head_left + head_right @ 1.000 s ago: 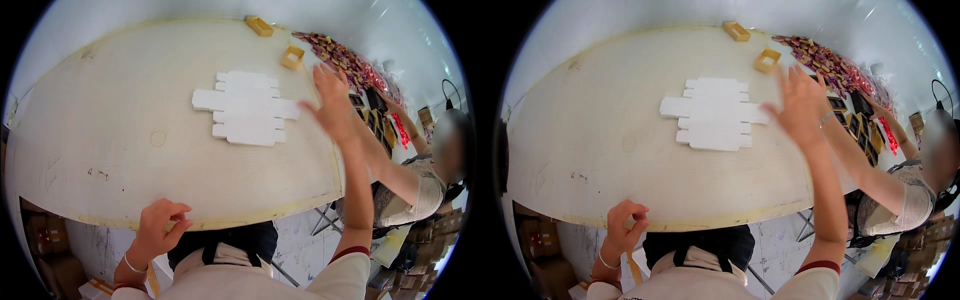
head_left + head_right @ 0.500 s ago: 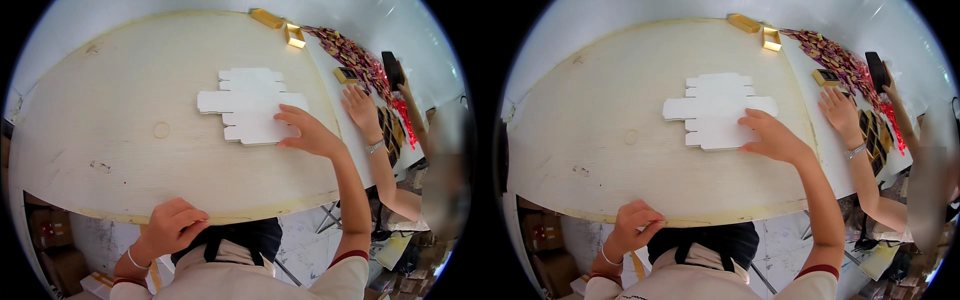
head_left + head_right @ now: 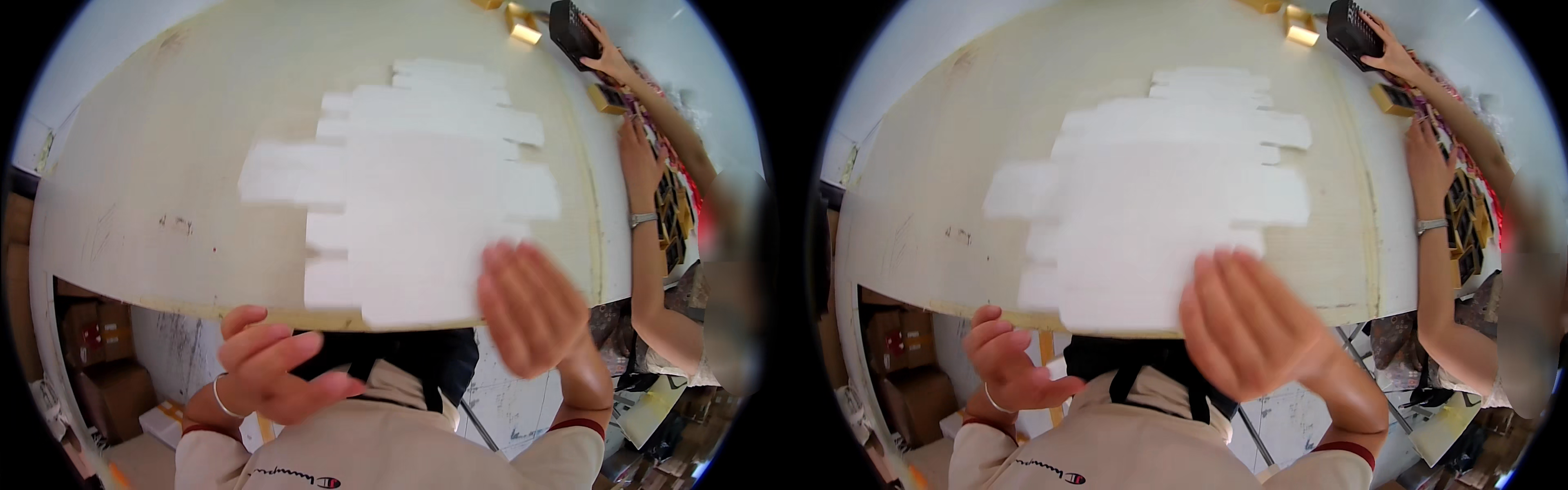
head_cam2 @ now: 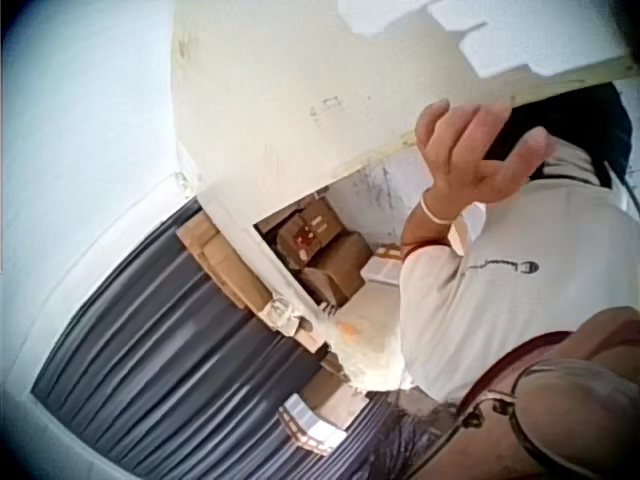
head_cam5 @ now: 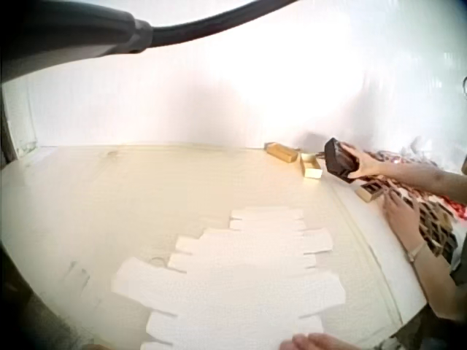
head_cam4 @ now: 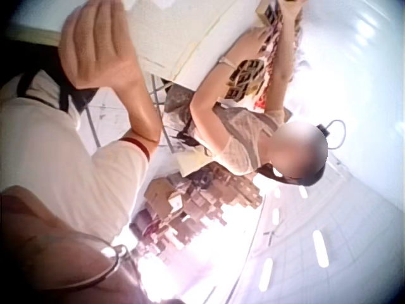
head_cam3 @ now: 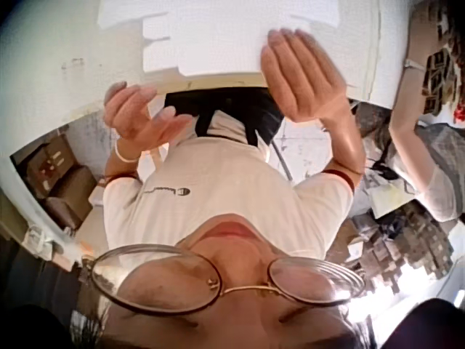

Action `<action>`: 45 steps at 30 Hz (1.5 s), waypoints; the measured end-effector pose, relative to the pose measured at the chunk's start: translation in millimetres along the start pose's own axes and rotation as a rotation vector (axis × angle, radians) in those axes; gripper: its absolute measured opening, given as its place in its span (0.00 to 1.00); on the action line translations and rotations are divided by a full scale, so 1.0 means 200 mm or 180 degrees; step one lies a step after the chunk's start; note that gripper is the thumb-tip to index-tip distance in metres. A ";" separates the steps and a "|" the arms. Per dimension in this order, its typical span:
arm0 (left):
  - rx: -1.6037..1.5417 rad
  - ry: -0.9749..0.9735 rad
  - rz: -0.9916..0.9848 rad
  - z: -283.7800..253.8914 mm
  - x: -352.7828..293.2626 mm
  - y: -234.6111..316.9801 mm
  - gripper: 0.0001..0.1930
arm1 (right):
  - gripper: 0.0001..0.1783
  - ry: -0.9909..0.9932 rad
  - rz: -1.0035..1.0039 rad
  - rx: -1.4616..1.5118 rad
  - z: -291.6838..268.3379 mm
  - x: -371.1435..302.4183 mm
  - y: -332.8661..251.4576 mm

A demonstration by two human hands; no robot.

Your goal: The person folds flat white cardboard pieces into small rectangular boxes on a worktable. They repeatedly pick up a piece, fold the side flaps inward, and tuck the ends to form a box, then place it aside. Another person is visible in the background working at the same table.

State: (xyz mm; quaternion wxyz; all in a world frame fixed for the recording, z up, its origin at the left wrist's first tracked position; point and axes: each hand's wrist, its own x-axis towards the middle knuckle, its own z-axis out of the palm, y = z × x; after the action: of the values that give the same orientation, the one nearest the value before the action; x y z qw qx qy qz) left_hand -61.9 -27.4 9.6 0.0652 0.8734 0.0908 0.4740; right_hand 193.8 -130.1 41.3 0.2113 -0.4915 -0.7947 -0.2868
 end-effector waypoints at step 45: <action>-0.0519 -0.1904 -0.1003 0.21 0.00 -0.06 0.07 | 0.10 -0.1256 0.1631 0.1636 0.23 -0.07 -0.30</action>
State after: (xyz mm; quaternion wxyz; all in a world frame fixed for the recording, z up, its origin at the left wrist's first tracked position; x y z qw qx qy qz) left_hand -28.2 -17.6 -14.7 0.2309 0.9408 0.1632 0.1868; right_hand 142.8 -130.5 -16.3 0.2353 -0.6502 -0.7176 0.0825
